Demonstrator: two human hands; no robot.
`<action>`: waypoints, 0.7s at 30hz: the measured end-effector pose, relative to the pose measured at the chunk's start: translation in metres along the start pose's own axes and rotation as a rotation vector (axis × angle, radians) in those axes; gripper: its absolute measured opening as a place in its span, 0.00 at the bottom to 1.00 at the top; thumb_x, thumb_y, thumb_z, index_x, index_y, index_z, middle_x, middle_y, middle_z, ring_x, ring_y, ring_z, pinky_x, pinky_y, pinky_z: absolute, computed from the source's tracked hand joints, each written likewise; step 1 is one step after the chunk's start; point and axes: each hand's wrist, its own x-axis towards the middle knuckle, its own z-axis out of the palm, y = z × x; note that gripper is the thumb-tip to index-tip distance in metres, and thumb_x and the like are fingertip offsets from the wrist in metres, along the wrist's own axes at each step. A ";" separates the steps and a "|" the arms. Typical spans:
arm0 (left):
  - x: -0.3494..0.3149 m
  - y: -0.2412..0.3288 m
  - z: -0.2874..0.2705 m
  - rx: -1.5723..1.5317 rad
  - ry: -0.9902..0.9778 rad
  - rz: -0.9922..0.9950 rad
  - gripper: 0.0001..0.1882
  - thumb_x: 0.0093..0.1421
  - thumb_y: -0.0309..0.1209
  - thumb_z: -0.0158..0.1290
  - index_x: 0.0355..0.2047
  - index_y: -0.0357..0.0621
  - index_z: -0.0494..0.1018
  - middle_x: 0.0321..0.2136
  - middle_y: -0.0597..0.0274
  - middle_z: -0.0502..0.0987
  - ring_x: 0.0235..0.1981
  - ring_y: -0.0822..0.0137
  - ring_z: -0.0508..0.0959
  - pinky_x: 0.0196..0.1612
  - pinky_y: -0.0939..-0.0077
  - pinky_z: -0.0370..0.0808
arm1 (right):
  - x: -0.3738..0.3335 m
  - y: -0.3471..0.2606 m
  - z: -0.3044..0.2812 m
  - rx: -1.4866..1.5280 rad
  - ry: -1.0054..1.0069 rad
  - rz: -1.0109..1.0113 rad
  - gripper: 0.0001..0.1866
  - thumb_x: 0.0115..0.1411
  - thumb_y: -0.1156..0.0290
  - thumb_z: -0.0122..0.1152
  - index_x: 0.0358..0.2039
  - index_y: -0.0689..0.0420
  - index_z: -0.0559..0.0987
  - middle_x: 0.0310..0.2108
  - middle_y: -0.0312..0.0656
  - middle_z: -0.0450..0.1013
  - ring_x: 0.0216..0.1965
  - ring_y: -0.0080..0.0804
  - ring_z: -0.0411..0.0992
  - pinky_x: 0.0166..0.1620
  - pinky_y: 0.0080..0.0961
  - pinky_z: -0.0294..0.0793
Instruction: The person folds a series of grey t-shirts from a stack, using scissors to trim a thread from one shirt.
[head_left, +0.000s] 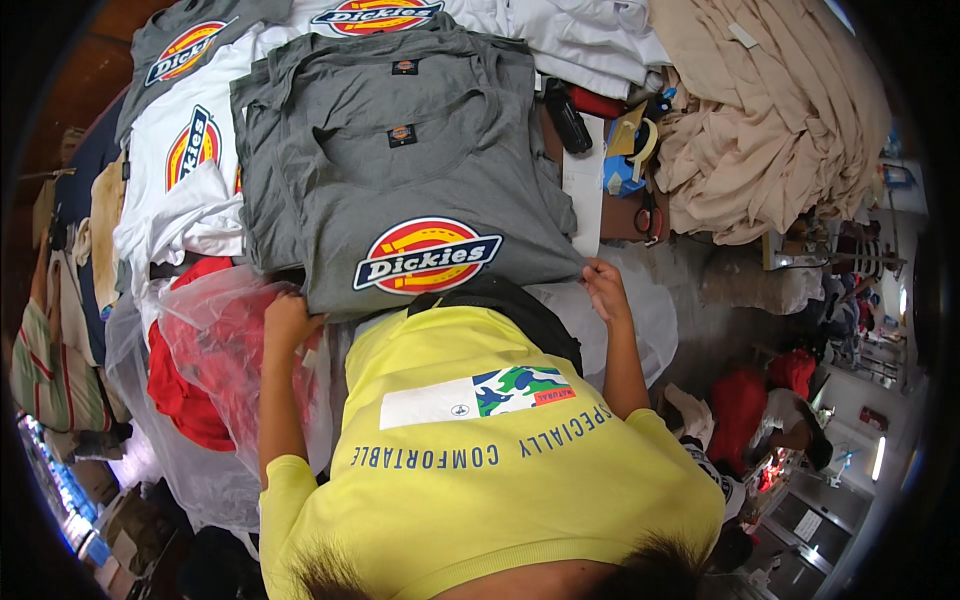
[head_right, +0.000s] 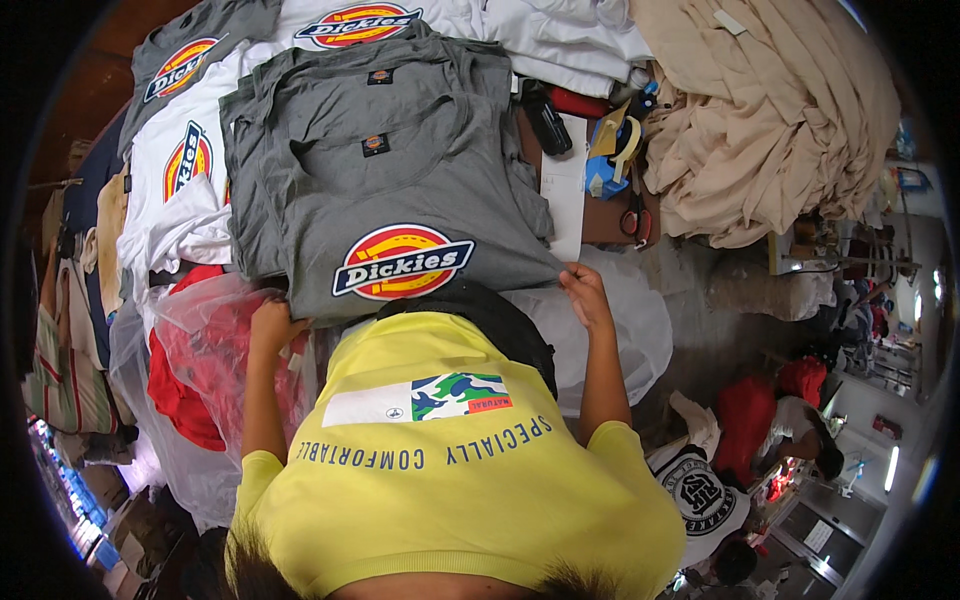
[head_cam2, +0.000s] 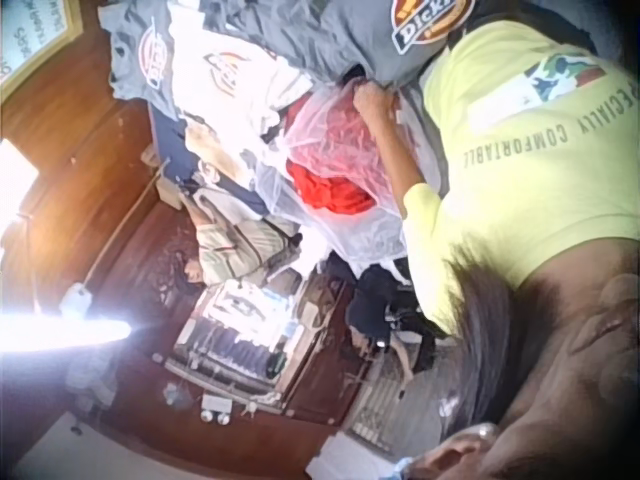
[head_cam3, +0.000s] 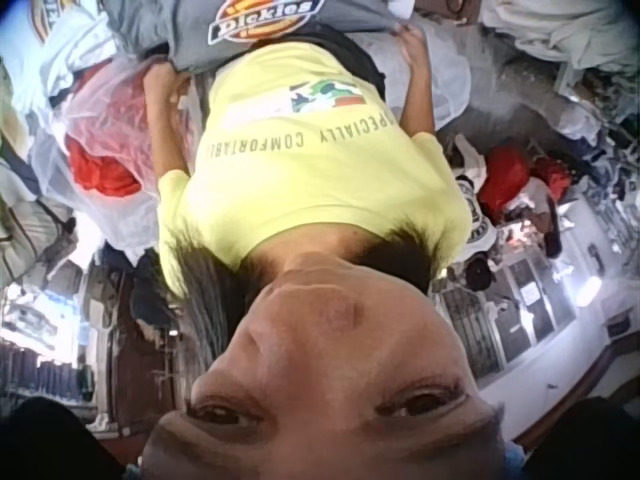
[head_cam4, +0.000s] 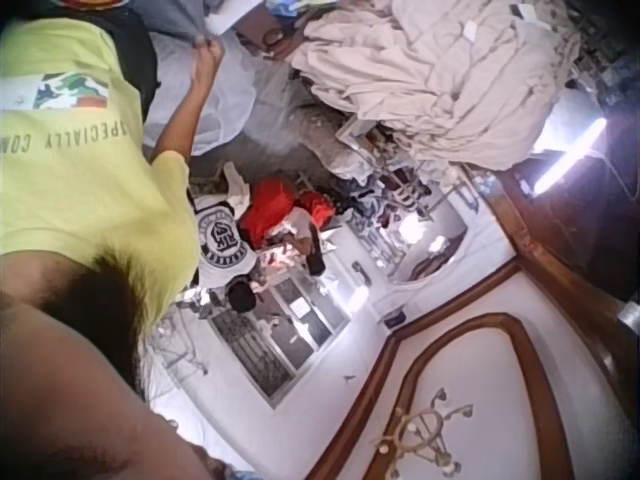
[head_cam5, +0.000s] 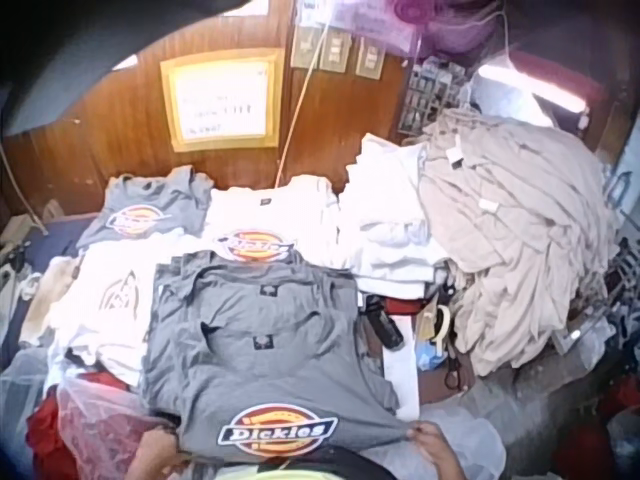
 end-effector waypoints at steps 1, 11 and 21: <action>-0.008 -0.008 -0.002 0.014 0.053 -0.016 0.23 0.38 0.46 0.60 0.24 0.35 0.73 0.28 0.50 0.74 0.33 0.52 0.73 0.35 0.62 0.71 | 0.001 0.004 -0.004 -0.002 0.018 0.011 0.10 0.54 0.71 0.57 0.34 0.61 0.73 0.33 0.37 0.71 0.35 0.24 0.69 0.42 0.21 0.66; -0.015 0.004 -0.052 -0.304 0.433 -0.235 0.11 0.48 0.31 0.54 0.30 0.39 0.70 0.33 0.50 0.69 0.36 0.51 0.70 0.38 0.64 0.68 | 0.016 -0.012 0.031 -1.167 0.464 -0.244 0.07 0.48 0.71 0.60 0.28 0.57 0.73 0.22 0.38 0.72 0.23 0.28 0.71 0.29 0.23 0.69; 0.158 0.039 -0.105 -0.030 1.007 -0.004 0.18 0.54 0.44 0.48 0.41 0.47 0.67 0.41 0.57 0.66 0.44 0.55 0.65 0.44 0.59 0.61 | 0.152 -0.107 0.165 -1.399 0.145 -0.892 0.24 0.47 0.58 0.60 0.45 0.51 0.69 0.49 0.41 0.62 0.49 0.45 0.59 0.50 0.40 0.57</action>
